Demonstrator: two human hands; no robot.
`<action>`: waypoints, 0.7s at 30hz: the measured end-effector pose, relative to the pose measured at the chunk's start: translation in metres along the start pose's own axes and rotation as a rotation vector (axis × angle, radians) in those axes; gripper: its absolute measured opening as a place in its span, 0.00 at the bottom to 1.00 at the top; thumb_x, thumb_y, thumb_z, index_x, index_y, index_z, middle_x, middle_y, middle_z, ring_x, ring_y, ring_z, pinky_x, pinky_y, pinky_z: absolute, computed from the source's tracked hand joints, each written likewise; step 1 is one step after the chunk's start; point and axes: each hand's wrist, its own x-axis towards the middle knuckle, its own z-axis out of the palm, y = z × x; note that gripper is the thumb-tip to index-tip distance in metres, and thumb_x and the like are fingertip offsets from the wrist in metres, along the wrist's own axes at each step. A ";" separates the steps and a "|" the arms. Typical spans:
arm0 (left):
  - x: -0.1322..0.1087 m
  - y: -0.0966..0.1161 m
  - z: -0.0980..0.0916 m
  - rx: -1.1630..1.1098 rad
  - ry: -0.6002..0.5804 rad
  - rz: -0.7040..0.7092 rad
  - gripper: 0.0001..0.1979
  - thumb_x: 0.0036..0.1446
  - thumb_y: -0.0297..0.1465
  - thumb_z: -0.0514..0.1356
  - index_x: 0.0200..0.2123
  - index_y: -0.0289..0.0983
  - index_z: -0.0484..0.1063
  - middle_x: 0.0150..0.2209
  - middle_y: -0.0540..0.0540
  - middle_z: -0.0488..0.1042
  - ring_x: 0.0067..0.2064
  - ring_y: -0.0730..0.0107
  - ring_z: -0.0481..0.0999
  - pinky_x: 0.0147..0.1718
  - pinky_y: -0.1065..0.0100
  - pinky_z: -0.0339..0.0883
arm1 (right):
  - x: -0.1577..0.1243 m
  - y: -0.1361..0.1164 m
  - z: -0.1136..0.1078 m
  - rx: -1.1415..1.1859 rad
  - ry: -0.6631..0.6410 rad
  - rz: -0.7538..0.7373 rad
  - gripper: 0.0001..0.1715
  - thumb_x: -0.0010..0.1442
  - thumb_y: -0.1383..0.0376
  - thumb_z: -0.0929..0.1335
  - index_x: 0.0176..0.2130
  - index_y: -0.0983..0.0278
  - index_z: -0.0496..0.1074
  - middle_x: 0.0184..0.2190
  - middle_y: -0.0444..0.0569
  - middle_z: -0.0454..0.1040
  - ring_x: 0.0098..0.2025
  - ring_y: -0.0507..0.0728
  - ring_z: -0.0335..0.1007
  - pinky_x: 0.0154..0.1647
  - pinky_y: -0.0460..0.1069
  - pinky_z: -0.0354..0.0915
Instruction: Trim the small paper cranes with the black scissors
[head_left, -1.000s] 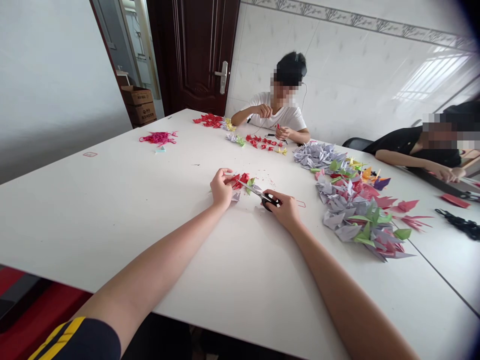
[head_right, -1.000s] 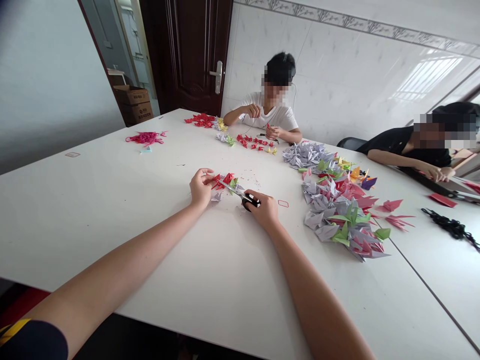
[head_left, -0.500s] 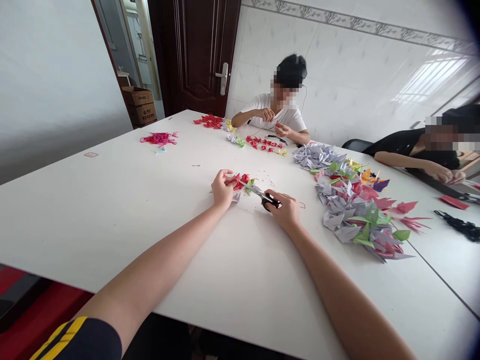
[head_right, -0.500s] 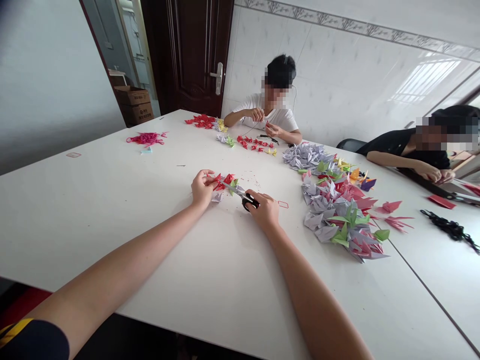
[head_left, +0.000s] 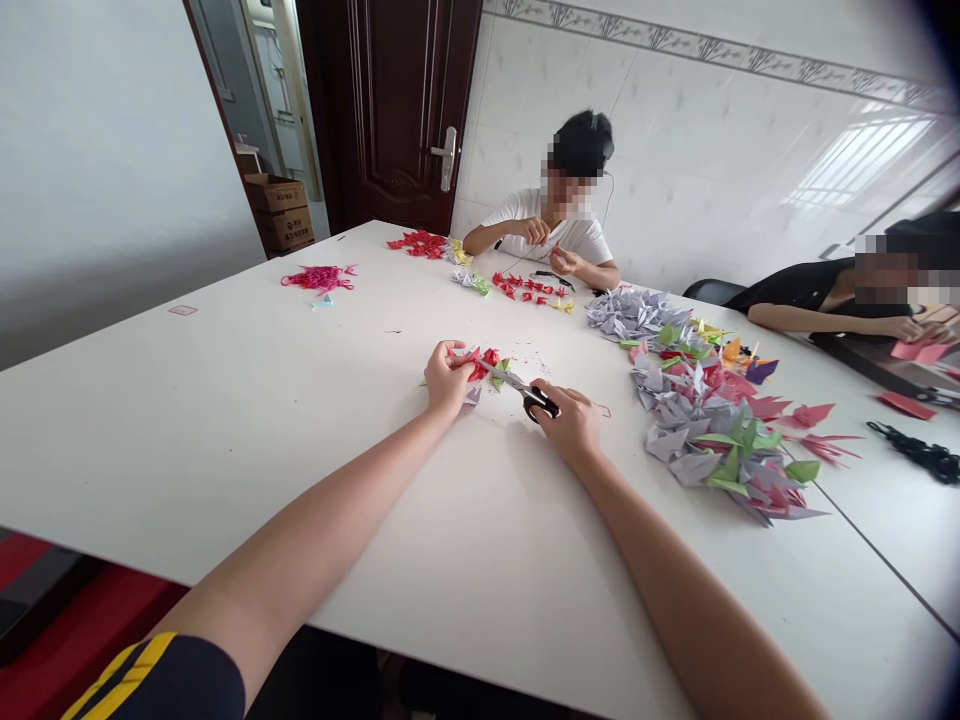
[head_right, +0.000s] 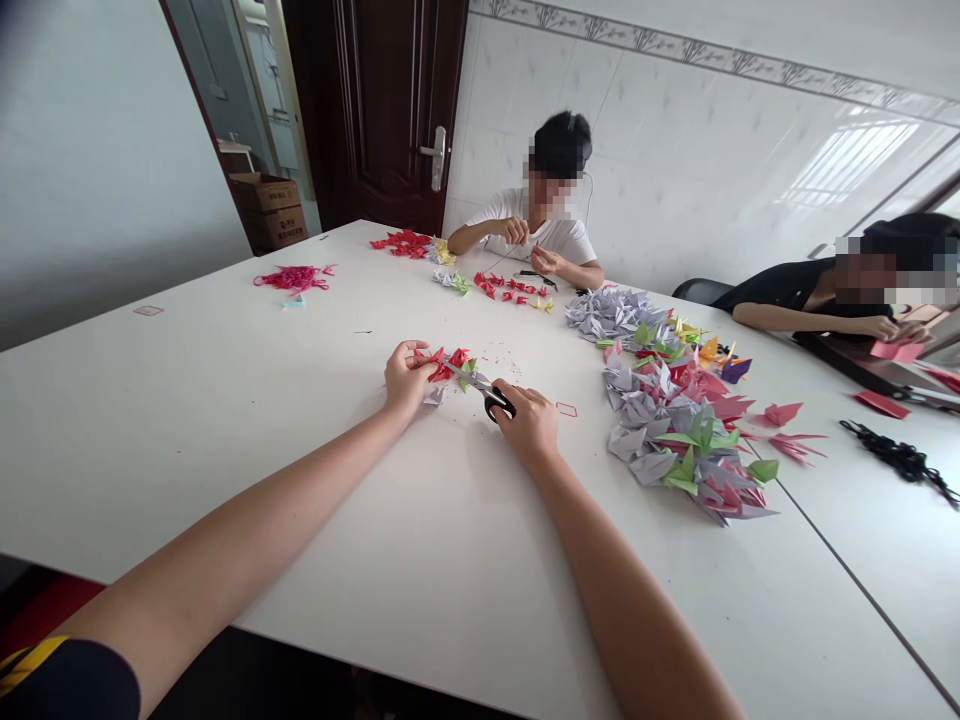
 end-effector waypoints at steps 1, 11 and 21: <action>0.001 -0.001 0.000 -0.001 0.002 -0.002 0.15 0.45 0.20 0.60 0.38 0.40 0.70 0.25 0.53 0.74 0.31 0.67 0.76 0.34 0.67 0.68 | 0.000 0.001 -0.001 -0.006 0.021 0.023 0.18 0.54 0.64 0.66 0.44 0.56 0.78 0.31 0.47 0.79 0.31 0.57 0.70 0.31 0.48 0.56; 0.003 -0.008 0.001 -0.025 -0.021 0.022 0.11 0.48 0.17 0.59 0.32 0.38 0.71 0.29 0.49 0.77 0.33 0.69 0.78 0.35 0.68 0.71 | 0.004 0.017 -0.008 0.085 0.175 0.132 0.18 0.54 0.60 0.68 0.45 0.58 0.78 0.29 0.46 0.76 0.30 0.56 0.68 0.33 0.48 0.60; 0.003 -0.009 0.001 -0.033 -0.002 0.077 0.11 0.48 0.17 0.57 0.30 0.38 0.69 0.31 0.50 0.75 0.33 0.71 0.77 0.36 0.69 0.71 | 0.002 0.016 -0.005 0.176 0.012 0.038 0.18 0.54 0.62 0.69 0.46 0.57 0.79 0.30 0.45 0.76 0.30 0.56 0.66 0.35 0.50 0.63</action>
